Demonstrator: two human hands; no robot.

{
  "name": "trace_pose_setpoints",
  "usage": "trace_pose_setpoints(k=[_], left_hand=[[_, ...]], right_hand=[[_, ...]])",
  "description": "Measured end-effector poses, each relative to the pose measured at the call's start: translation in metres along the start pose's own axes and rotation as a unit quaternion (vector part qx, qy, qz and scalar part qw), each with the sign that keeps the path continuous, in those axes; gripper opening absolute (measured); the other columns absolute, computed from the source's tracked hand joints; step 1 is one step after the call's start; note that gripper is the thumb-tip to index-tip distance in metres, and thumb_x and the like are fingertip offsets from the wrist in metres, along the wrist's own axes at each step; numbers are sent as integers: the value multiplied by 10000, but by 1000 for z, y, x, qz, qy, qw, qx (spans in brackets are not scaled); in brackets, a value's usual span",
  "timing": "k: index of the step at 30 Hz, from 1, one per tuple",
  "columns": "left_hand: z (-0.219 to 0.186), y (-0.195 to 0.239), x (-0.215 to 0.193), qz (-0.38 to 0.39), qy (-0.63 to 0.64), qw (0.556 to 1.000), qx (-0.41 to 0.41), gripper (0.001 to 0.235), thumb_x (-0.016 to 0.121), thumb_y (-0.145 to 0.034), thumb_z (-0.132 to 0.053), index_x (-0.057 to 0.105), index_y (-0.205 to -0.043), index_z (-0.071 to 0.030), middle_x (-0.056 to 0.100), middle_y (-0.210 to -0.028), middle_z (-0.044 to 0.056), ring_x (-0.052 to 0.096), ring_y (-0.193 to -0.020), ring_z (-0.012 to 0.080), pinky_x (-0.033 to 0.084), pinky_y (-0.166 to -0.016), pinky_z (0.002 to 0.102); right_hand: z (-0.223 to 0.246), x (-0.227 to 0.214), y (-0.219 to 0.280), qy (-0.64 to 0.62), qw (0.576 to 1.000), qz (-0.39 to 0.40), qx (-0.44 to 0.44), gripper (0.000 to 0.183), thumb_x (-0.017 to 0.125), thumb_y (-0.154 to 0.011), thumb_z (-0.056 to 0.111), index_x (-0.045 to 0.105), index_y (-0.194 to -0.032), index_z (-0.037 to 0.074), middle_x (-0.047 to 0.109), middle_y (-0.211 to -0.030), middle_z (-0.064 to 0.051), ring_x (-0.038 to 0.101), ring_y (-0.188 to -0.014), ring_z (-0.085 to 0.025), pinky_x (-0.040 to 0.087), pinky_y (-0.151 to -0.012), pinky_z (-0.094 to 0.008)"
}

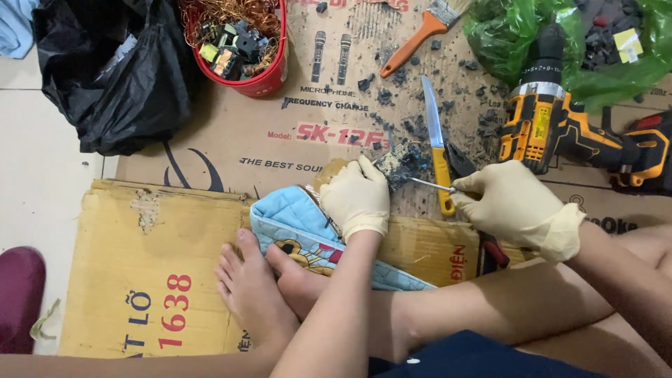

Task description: The person sits on the floor and uses a screwdriver and pliers to disassemble a small electronic component. They remove screws and separate parts of the device, placing the pieces on the cardboard surface.

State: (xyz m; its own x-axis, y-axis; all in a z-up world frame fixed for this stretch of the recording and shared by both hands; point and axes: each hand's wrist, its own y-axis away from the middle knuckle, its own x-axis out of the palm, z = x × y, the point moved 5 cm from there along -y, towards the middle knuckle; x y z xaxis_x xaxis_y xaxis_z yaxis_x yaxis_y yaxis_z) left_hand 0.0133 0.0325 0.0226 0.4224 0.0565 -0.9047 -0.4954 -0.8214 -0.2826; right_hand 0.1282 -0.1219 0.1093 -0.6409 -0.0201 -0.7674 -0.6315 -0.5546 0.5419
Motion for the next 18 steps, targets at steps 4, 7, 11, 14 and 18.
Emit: trace_pose_setpoints(k=[4, 7, 11, 14, 18], left_hand=[[-2, 1, -1, -8, -4, 1000, 13, 357, 544, -938, -272, 679, -658, -96, 697, -676, 148, 571, -549, 378, 469, -665, 462], [0, 1, 2, 1, -17, 1000, 12, 357, 530, -947, -284, 682, -680, -102, 698, -679, 145, 576, -547, 375, 467, -656, 462], [-2, 0, 0, -4, -13, 1000, 17, 359, 532, -945, -284, 680, -673, -103, 696, -678, 150, 574, -543, 381, 469, -657, 467], [-2, 0, -1, 1, -12, 1000, 16, 359, 531, -942, -282, 680, -670, -102, 694, -675, 149, 576, -545, 381, 469, -659, 467], [0, 0, 4, 13, -20, 1000, 16, 370, 511, -950, -288, 678, -674, -108, 702, -686, 143, 577, -547, 375, 461, -661, 463]], right_hand=[[-7, -9, 1, -29, 998, 5, 47, 350, 683, -843, 168, 724, -1157, 19, 820, -845, -157, 678, -491, -231, 555, -523, -331], [-14, -2, -7, -21, 1000, -5, 9, 322, 697, -815, 180, 748, -1091, 22, 812, -781, -144, 657, -481, -221, 541, -523, -328], [-13, -1, -6, -39, 999, 10, 30, 343, 701, -825, 178, 735, -1131, 24, 824, -819, -142, 666, -498, -212, 546, -523, -319], [-17, 0, -7, -46, 998, 15, 34, 345, 704, -830, 172, 737, -1141, 27, 825, -804, -142, 650, -484, -200, 536, -507, -311], [-19, 0, -9, -44, 999, 11, 27, 341, 713, -825, 175, 738, -1133, 30, 824, -808, -141, 655, -509, -202, 550, -537, -320]])
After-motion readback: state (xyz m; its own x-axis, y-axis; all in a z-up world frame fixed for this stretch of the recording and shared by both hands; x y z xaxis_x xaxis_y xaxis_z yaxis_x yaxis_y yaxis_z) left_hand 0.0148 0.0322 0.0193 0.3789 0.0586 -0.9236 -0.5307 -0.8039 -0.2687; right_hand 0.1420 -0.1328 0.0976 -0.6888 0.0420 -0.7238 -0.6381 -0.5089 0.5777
